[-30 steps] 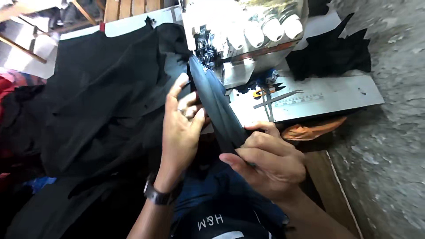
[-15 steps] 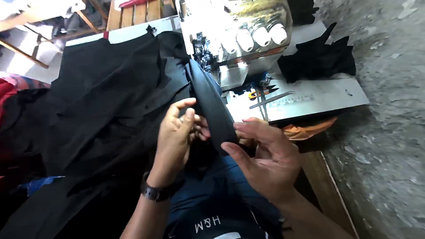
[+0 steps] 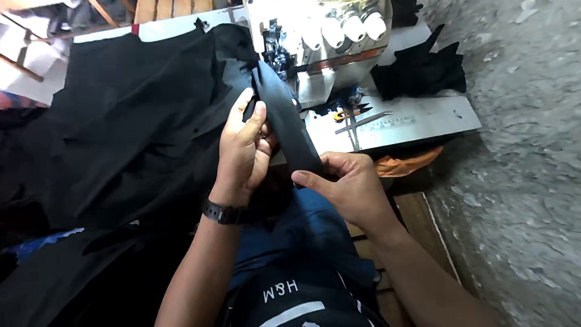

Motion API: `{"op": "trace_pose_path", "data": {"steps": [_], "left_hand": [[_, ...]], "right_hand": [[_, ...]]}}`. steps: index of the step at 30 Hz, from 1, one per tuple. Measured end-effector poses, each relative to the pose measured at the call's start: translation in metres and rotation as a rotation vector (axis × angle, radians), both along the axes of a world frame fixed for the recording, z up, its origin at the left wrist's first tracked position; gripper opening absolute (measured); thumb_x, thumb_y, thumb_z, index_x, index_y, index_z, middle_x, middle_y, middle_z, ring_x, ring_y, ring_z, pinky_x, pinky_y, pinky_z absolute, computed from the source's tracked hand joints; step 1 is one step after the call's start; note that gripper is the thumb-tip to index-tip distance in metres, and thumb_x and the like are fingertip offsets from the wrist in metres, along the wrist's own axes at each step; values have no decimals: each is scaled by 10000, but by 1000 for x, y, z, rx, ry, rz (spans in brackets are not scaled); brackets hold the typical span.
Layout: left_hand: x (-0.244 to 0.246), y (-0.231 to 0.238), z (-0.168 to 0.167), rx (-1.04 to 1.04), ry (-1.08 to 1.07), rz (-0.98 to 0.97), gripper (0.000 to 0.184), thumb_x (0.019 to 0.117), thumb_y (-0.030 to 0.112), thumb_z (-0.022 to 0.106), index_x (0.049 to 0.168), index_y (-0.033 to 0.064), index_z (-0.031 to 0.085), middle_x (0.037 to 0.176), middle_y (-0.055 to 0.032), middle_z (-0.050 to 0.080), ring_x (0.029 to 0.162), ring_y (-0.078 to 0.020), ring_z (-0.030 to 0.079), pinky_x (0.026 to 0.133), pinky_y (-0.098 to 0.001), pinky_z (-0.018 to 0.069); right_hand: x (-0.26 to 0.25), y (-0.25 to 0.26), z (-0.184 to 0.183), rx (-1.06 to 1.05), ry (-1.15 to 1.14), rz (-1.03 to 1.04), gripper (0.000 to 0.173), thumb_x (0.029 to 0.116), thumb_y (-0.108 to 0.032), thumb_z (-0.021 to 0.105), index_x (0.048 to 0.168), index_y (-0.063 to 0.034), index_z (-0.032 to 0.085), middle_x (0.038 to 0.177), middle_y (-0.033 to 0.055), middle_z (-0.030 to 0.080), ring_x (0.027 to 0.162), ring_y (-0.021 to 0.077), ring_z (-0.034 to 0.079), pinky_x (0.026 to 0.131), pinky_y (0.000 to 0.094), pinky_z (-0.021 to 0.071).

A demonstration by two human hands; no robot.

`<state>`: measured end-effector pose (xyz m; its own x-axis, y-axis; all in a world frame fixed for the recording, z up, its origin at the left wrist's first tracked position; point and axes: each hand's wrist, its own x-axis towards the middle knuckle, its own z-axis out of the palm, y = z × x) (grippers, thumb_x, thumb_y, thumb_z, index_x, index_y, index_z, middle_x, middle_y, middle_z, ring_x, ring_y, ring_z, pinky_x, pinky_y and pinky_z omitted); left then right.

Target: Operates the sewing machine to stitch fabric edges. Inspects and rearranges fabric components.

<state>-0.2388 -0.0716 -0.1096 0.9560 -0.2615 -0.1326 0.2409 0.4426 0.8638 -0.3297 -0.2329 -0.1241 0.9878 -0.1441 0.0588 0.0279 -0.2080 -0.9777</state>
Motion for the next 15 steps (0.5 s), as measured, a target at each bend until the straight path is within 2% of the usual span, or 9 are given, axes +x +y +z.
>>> {"op": "trace_pose_path", "data": {"steps": [2, 3, 4, 5, 6, 7, 10, 15], "left_hand": [[8, -5, -2, -29, 22, 38, 477, 1074, 183, 534, 1527, 162, 388, 1234, -95, 663, 1029, -174, 699, 915, -335, 587], [9, -7, -2, -25, 32, 55, 473, 1065, 169, 550, 1515, 154, 402, 1244, -103, 672, 1039, -188, 706, 910, -337, 590], [10, -8, -2, -16, 38, 63, 466, 1063, 165, 556, 1505, 153, 408, 1253, -109, 678, 1043, -196, 713, 903, -337, 594], [10, -8, -2, -10, 43, 70, 464, 1060, 163, 562, 1499, 154, 413, 1251, -112, 686, 1037, -201, 719, 893, -339, 600], [10, -8, -3, -20, 49, 73, 458, 1057, 154, 567, 1490, 151, 417, 1238, -118, 690, 1030, -208, 722, 887, -342, 602], [12, -8, -4, -42, 55, 78, 459, 1055, 138, 567, 1486, 138, 412, 1222, -131, 695, 1027, -219, 727, 884, -349, 607], [18, -10, -7, -107, 59, 99, 452, 1045, 88, 567, 1466, 85, 402, 1147, -161, 701, 996, -242, 728, 867, -366, 611], [7, -7, -8, -31, 25, 75, 371, 1049, 171, 587, 1402, 161, 473, 1135, -86, 704, 932, -166, 732, 820, -296, 614]], "right_hand": [[-3, 4, -2, -20, -36, -12, 142, 851, -259, 834, 838, -130, 779, 739, -37, 731, 664, 37, 684, 588, 195, 583], [-3, 5, -4, -48, -49, -9, 140, 859, -267, 824, 830, -137, 782, 751, -43, 728, 696, 36, 688, 641, 201, 594], [-3, 4, -4, -92, -60, 1, 140, 872, -284, 808, 828, -153, 786, 773, -58, 737, 754, 35, 703, 762, 228, 608], [-3, 4, -4, -137, -72, 17, 143, 890, -297, 787, 830, -168, 788, 792, -78, 750, 830, 32, 721, 960, 296, 584], [-4, 3, -4, -167, -91, 30, 147, 904, -300, 772, 829, -176, 789, 803, -93, 755, 880, 30, 727, 1082, 356, 527], [-4, 3, -4, -192, -107, 41, 153, 915, -302, 759, 826, -182, 789, 802, -105, 754, 908, 26, 727, 1146, 393, 479], [-5, 2, -4, -223, -109, 75, 170, 950, -304, 724, 855, -185, 799, 813, -116, 760, 917, 11, 724, 1197, 428, 421], [-7, 1, -7, -231, -120, 115, 201, 984, -309, 688, 918, -167, 815, 862, -103, 769, 930, 7, 720, 1195, 428, 418]]}}
